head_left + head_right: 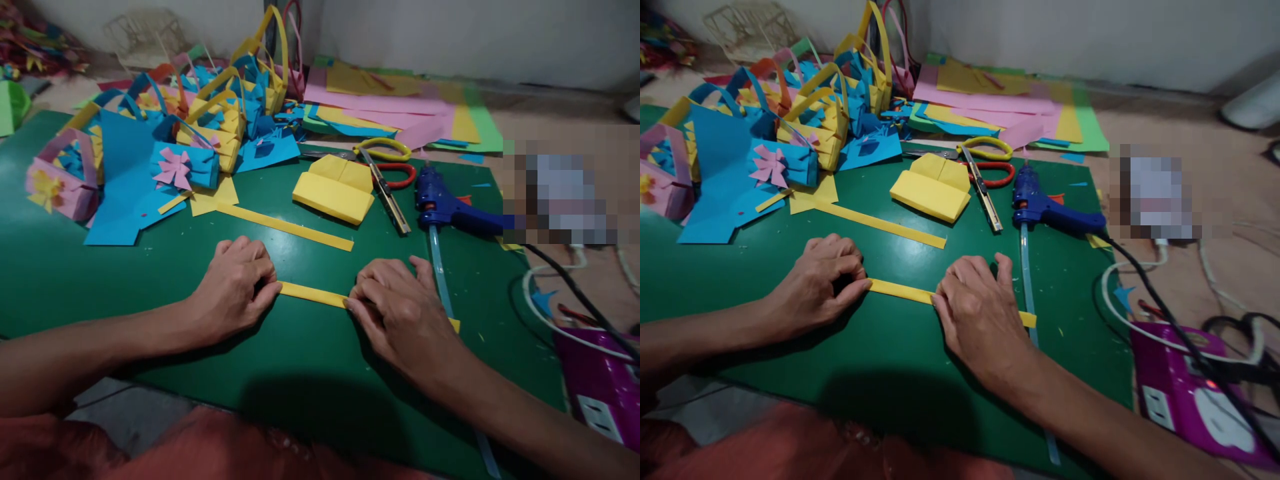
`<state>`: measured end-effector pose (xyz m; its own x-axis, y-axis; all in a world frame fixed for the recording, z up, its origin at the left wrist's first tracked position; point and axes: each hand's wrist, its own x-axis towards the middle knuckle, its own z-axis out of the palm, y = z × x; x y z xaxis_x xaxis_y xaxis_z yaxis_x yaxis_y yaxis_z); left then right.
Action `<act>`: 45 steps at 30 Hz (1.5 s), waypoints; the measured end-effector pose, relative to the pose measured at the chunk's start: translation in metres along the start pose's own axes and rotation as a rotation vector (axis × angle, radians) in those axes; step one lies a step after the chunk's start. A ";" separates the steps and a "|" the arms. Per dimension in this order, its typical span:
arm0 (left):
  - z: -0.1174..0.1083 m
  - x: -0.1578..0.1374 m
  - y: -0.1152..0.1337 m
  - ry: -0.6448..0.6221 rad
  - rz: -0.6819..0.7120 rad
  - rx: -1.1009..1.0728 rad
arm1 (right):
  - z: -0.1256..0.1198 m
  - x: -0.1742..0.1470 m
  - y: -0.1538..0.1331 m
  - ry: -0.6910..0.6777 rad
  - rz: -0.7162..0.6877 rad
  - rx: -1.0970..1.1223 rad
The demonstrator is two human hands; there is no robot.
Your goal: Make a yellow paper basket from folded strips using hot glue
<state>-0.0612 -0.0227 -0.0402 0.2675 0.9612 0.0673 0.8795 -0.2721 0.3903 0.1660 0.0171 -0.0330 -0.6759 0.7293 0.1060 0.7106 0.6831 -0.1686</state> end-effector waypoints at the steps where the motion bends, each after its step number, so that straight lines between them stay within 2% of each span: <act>1: 0.000 0.000 0.000 0.002 0.003 0.000 | 0.000 0.000 0.000 0.000 0.001 0.000; 23: 0.006 -0.002 0.002 0.016 0.046 0.074 | 0.000 -0.001 -0.001 -0.008 0.013 0.002; 29: 0.004 0.000 0.004 -0.050 0.215 0.364 | 0.000 -0.001 -0.002 -0.013 0.037 0.033; 34: -0.002 0.007 0.023 -0.144 0.351 0.550 | 0.001 -0.001 -0.004 0.008 0.037 0.039; 39: -0.001 0.009 0.036 -0.156 0.389 0.653 | 0.001 -0.001 -0.004 0.022 0.038 0.017; 45: -0.003 -0.007 0.029 -0.091 0.362 0.668 | 0.000 -0.001 -0.005 -0.014 0.060 0.028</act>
<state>-0.0393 -0.0372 -0.0266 0.5902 0.8072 -0.0023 0.7741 -0.5669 -0.2817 0.1627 0.0127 -0.0322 -0.6351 0.7682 0.0808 0.7442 0.6366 -0.2021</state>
